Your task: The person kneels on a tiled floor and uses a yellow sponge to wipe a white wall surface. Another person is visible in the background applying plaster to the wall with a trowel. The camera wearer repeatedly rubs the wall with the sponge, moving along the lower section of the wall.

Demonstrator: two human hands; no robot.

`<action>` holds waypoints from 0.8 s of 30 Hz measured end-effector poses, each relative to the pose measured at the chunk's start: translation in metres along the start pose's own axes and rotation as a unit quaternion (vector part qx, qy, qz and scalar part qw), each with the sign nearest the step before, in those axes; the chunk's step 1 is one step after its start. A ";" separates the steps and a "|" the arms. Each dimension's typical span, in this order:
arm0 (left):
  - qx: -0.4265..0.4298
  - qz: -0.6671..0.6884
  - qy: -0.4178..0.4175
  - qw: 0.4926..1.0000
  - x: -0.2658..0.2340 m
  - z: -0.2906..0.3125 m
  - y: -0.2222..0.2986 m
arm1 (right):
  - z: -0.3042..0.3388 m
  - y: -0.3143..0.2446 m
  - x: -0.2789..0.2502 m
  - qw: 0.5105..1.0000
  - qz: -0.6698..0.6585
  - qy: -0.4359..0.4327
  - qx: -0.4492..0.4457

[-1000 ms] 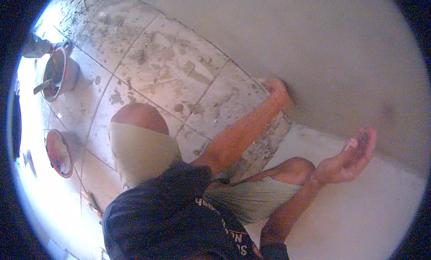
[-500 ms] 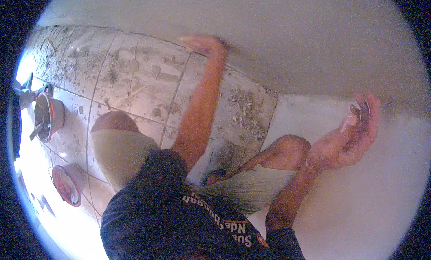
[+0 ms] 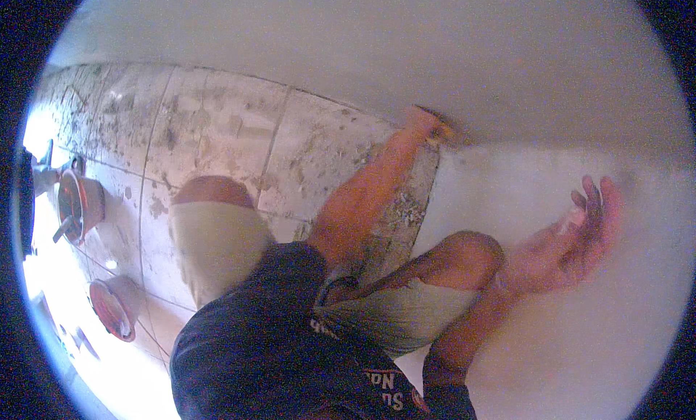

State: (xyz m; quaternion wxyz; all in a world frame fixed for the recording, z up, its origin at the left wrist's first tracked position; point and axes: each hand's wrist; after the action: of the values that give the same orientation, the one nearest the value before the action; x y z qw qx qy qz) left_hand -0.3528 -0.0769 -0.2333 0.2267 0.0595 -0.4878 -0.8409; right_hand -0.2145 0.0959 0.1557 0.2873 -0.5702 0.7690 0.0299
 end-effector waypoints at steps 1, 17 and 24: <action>0.052 -0.060 -0.004 0.997 -0.001 -0.040 0.010 | 0.000 0.002 -0.001 1.000 -0.013 0.004 -0.012; 0.081 -0.644 -0.396 0.650 0.009 0.055 -0.048 | -0.001 0.020 -0.008 0.999 -0.030 0.021 -0.018; 0.079 -0.536 -0.561 0.626 -0.011 0.051 0.057 | 0.000 0.010 0.004 0.999 -0.037 0.006 0.014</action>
State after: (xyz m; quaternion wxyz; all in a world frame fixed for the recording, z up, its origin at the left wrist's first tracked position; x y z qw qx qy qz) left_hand -0.3408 -0.0551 -0.1601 -0.5867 -0.1549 -0.4672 -0.6431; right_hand -0.2241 0.0962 0.1513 0.2917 -0.5941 0.7497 0.0048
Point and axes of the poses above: each hand's wrist, its own z-axis away from the middle knuckle, its own x-axis out of the palm, y = z × x, and after that the axes turned 15 degrees about z, right-handed
